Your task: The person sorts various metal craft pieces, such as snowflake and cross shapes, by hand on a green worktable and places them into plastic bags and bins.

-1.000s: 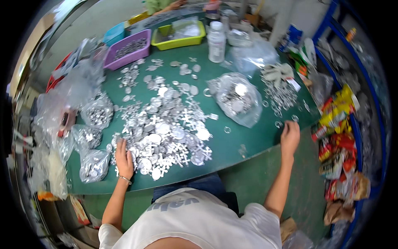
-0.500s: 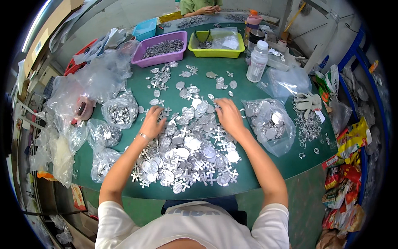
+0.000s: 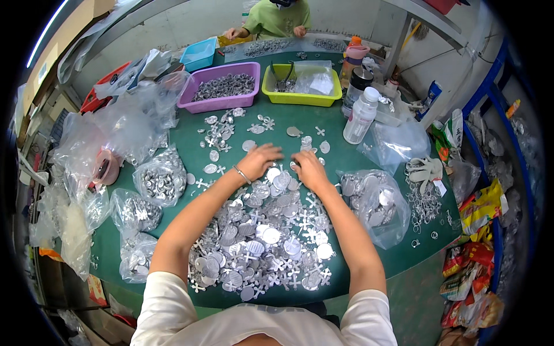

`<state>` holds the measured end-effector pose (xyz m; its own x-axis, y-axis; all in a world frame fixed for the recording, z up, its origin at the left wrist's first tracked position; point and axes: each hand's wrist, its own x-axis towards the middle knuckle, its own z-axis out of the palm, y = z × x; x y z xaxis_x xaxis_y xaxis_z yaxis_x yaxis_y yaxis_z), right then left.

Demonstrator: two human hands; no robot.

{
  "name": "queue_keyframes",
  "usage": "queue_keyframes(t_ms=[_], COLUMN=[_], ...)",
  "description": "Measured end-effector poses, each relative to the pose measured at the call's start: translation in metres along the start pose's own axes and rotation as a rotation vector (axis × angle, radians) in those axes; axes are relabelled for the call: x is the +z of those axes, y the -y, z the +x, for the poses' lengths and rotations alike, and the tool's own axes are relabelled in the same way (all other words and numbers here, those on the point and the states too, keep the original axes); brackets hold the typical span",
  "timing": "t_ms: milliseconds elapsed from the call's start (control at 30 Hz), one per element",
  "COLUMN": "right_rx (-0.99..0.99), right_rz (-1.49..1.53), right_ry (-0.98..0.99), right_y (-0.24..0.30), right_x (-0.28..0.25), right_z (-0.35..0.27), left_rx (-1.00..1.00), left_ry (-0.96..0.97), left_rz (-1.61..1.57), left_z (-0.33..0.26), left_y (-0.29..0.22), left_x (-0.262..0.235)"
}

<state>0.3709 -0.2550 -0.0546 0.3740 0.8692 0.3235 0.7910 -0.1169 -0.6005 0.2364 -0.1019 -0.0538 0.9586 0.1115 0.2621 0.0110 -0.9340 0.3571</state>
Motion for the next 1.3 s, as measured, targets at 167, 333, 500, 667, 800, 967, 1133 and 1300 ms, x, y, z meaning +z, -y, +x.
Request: queue_keyframes(t_ms=[167, 333, 500, 667, 800, 967, 1133, 1300], right_rx=[0.144, 0.534, 0.438, 0.481, 0.493, 0.347, 0.287, 0.608], right_rz=[0.060, 1.307, -0.049, -0.487, -0.446, -0.366, -0.482, 1.111], right_ry=[0.022, -0.439, -0.282, -0.058, -0.096, -0.186, -0.046, -0.136], right_y=[-0.011, -0.006, -0.037, -0.020, -0.018, -0.017, -0.030, -0.035], right_x=[-0.007, -0.042, -0.036, -0.012, -0.009, -0.011, 0.002, -0.014], right_z=[0.000, 0.005, 0.009, 0.000, -0.003, 0.013, 0.012, 0.020], left_rx=[0.262, 0.213, 0.206, 0.050, 0.036, 0.013, -0.270, -0.652], left_ry=[0.104, 0.001, -0.044, -0.013, -0.097, -0.246, -0.296, -0.222], left_rz=[0.165, 0.058, 0.110, 0.102, 0.009, -0.162, -0.671, -1.337], left_z=[-0.004, -0.011, -0.010, -0.019, -0.021, -0.024, -0.026, -0.038], left_y=[0.000, 0.014, 0.010, 0.009, 0.012, 0.021, 0.028, 0.037], left_x=[-0.003, 0.003, 0.009, 0.004, 0.003, 0.007, -0.001, -0.025])
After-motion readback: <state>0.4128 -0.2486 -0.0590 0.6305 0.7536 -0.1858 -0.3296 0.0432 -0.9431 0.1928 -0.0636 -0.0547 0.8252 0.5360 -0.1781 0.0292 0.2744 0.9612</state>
